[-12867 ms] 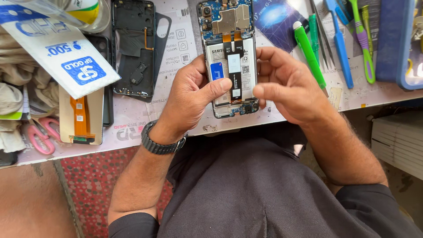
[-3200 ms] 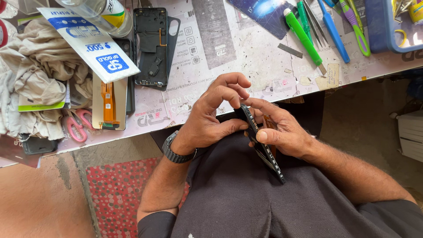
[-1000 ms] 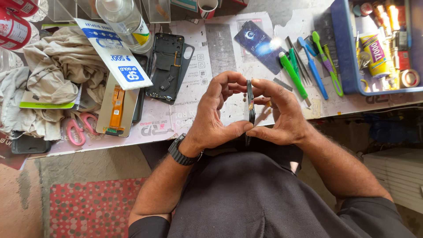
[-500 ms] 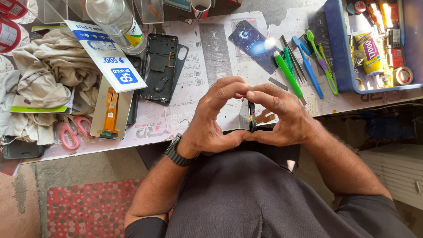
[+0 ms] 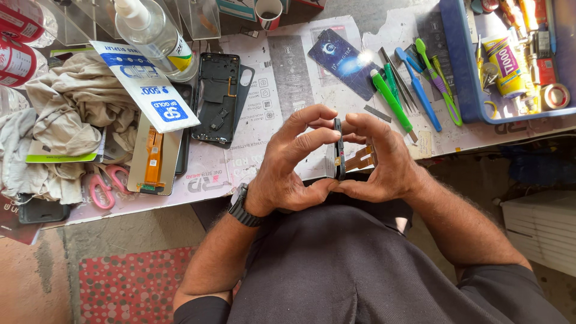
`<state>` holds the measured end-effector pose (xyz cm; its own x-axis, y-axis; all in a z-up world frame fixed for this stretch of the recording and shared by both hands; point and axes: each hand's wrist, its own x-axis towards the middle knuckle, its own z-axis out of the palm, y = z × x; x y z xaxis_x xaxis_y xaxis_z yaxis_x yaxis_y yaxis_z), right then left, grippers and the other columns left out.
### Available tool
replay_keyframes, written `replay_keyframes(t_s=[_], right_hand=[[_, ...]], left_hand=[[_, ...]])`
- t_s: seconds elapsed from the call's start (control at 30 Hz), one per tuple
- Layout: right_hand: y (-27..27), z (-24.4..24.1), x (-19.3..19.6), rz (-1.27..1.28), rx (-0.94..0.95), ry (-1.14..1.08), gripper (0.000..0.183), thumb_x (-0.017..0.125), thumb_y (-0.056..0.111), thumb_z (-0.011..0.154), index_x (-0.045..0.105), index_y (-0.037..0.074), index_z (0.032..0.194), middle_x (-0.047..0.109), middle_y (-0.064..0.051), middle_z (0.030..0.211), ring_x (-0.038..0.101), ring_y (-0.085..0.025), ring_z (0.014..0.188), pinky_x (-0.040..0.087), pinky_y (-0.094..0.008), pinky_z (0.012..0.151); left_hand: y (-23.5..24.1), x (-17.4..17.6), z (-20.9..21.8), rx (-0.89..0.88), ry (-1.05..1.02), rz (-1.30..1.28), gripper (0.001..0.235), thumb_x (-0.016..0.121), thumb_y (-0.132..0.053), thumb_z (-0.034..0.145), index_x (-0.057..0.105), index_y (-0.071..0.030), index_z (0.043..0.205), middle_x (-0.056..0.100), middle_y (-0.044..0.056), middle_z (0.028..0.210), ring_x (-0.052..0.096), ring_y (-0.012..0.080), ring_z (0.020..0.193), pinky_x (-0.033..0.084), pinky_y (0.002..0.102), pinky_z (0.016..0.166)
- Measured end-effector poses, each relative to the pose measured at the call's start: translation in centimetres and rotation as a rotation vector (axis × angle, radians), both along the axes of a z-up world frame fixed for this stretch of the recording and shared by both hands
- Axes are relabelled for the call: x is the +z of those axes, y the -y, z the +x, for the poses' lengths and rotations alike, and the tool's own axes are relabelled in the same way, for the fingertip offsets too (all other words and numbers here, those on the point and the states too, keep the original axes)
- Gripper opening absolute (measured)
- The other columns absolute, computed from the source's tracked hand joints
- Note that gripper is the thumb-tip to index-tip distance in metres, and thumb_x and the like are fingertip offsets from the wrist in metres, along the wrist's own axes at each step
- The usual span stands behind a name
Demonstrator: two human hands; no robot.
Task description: The person handles a disassembled smartphone, repeatedly pressing and adjusting internal components and ribbon cables with both hands. The person picks up a detached display assembly, compares it to the phone body, and continues manipulating internal parts without using tools.
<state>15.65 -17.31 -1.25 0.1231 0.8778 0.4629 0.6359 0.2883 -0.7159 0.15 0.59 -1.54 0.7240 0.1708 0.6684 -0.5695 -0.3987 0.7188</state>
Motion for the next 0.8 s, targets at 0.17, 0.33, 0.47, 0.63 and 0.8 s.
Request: replay_keyframes(t_s=[0.17, 0.33, 0.47, 0.63, 0.8], right_hand=[[-0.2, 0.0, 0.0, -0.046, -0.011, -0.058, 0.104, 0.093, 0.018, 0.074, 0.027, 0.007, 0.154, 0.057, -0.018, 0.132, 0.068, -0.027, 0.122, 0.067, -0.036, 0.084], [-0.1, -0.1, -0.1, -0.103, -0.040, -0.122, 0.102, 0.092, 0.016, 0.073, 0.029, 0.007, 0.152, 0.056, -0.021, 0.134, 0.067, -0.031, 0.125, 0.066, -0.036, 0.081], [-0.5, -0.1, 0.0, -0.016, -0.015, -0.070, 0.103, 0.093, 0.017, 0.074, 0.029, 0.009, 0.155, 0.060, -0.017, 0.132, 0.068, -0.027, 0.123, 0.065, -0.043, 0.100], [-1.0, -0.1, 0.6, -0.006, -0.002, -0.083, 0.103, 0.092, 0.017, 0.074, 0.030, 0.012, 0.155, 0.061, -0.015, 0.131, 0.069, -0.026, 0.121, 0.065, -0.042, 0.101], [-1.2, -0.1, 1.7, -0.010, -0.006, -0.035, 0.104, 0.092, 0.015, 0.074, 0.030, 0.014, 0.157, 0.058, -0.016, 0.131, 0.068, -0.026, 0.117, 0.066, -0.037, 0.087]], left_hand=[[-0.4, -0.2, 0.0, 0.014, -0.015, 0.003, 0.069, 0.085, -0.015, 0.076, 0.058, -0.016, 0.139, 0.051, 0.014, 0.147, 0.065, 0.0285, 0.127, 0.057, 0.041, 0.110], [-0.7, -0.3, 0.3, 0.018, 0.001, 0.006, 0.066, 0.086, -0.020, 0.080, 0.058, -0.017, 0.140, 0.049, 0.014, 0.148, 0.064, 0.0293, 0.129, 0.057, 0.042, 0.112], [-0.8, -0.4, 0.4, 0.007, -0.013, -0.005, 0.065, 0.086, -0.021, 0.080, 0.059, -0.017, 0.139, 0.050, 0.015, 0.148, 0.067, 0.0264, 0.123, 0.059, 0.041, 0.107], [-0.6, -0.5, 0.7, -0.005, 0.003, -0.019, 0.066, 0.085, -0.023, 0.081, 0.057, -0.015, 0.140, 0.050, 0.014, 0.153, 0.068, 0.0244, 0.121, 0.060, 0.039, 0.105], [-0.5, -0.1, 0.9, -0.019, 0.006, -0.033, 0.068, 0.084, -0.017, 0.079, 0.056, -0.014, 0.141, 0.054, 0.016, 0.149, 0.067, 0.0253, 0.125, 0.060, 0.039, 0.108]])
